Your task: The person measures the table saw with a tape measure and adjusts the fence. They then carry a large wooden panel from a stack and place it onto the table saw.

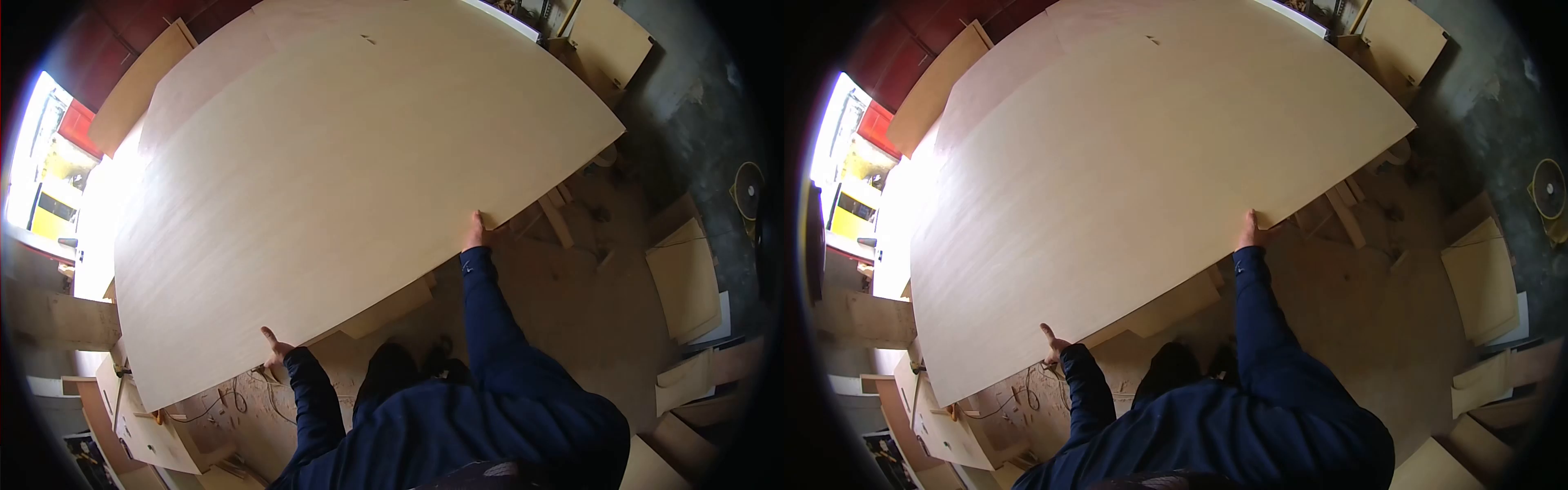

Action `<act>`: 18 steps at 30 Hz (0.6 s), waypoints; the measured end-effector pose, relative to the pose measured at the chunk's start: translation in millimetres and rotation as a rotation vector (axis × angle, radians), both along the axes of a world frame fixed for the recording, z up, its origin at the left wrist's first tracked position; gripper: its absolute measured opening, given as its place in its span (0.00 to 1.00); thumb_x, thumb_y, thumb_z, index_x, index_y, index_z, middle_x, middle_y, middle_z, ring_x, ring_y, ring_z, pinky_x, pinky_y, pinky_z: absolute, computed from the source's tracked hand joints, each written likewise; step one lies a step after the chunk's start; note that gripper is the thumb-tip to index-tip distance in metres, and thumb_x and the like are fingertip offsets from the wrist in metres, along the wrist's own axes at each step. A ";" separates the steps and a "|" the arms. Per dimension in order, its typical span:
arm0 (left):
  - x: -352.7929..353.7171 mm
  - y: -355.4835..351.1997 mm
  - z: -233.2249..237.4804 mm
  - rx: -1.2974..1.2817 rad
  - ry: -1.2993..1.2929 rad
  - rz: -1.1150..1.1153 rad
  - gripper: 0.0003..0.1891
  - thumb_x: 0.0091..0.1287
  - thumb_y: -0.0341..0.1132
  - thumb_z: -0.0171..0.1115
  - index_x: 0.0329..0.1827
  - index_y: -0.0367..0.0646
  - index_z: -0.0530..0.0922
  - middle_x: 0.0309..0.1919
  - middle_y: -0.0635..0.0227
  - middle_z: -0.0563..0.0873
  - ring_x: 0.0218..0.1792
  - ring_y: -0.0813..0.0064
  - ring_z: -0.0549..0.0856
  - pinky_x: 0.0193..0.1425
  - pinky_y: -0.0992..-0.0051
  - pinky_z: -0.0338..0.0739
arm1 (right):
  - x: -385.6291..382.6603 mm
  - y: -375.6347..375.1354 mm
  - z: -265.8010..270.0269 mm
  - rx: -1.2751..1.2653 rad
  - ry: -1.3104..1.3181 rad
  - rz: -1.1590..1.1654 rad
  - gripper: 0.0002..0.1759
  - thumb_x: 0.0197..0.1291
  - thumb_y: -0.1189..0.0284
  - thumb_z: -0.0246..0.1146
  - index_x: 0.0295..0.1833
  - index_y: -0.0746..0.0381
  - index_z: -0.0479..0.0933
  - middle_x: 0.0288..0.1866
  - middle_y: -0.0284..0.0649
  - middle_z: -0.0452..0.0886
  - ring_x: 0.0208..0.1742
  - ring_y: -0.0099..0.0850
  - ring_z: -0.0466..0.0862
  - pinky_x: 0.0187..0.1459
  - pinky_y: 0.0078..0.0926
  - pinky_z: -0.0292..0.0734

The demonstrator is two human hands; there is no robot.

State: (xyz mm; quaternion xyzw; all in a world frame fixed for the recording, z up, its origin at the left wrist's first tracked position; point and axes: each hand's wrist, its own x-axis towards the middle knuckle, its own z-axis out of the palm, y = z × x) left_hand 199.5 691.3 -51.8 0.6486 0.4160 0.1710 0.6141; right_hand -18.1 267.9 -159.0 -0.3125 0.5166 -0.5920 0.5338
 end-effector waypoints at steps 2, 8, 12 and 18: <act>10.8 19.1 -28.1 0.208 0.221 -0.101 0.72 0.31 0.59 0.77 0.69 0.31 0.35 0.66 0.48 0.59 0.66 0.54 0.60 0.70 0.60 0.56 | 3.2 12.2 44.8 -0.017 0.124 -0.059 0.46 0.53 0.75 0.64 0.68 0.68 0.40 0.58 0.52 0.67 0.54 0.37 0.73 0.54 0.32 0.72; -17.5 -27.0 36.2 -0.080 0.044 -0.077 0.60 0.43 0.42 0.76 0.68 0.36 0.35 0.61 0.45 0.63 0.56 0.49 0.71 0.54 0.45 0.71 | -3.5 23.4 51.2 0.070 0.305 -0.055 0.51 0.52 0.65 0.66 0.68 0.73 0.38 0.61 0.54 0.64 0.58 0.37 0.70 0.58 0.32 0.67; 9.0 5.5 -0.4 -0.123 0.064 -0.088 0.52 0.48 0.45 0.72 0.69 0.38 0.46 0.60 0.40 0.63 0.58 0.48 0.68 0.54 0.35 0.65 | -0.2 39.3 83.0 0.110 0.256 -0.017 0.49 0.53 0.63 0.65 0.68 0.73 0.41 0.62 0.54 0.62 0.60 0.38 0.67 0.60 0.33 0.64; 39.9 94.6 -86.8 -0.914 -0.185 -0.067 0.53 0.51 0.51 0.66 0.70 0.35 0.40 0.68 0.47 0.52 0.66 0.52 0.56 0.65 0.42 0.50 | 4.0 34.2 89.5 0.100 0.236 -0.042 0.46 0.52 0.64 0.65 0.68 0.70 0.46 0.63 0.53 0.61 0.60 0.37 0.67 0.60 0.32 0.64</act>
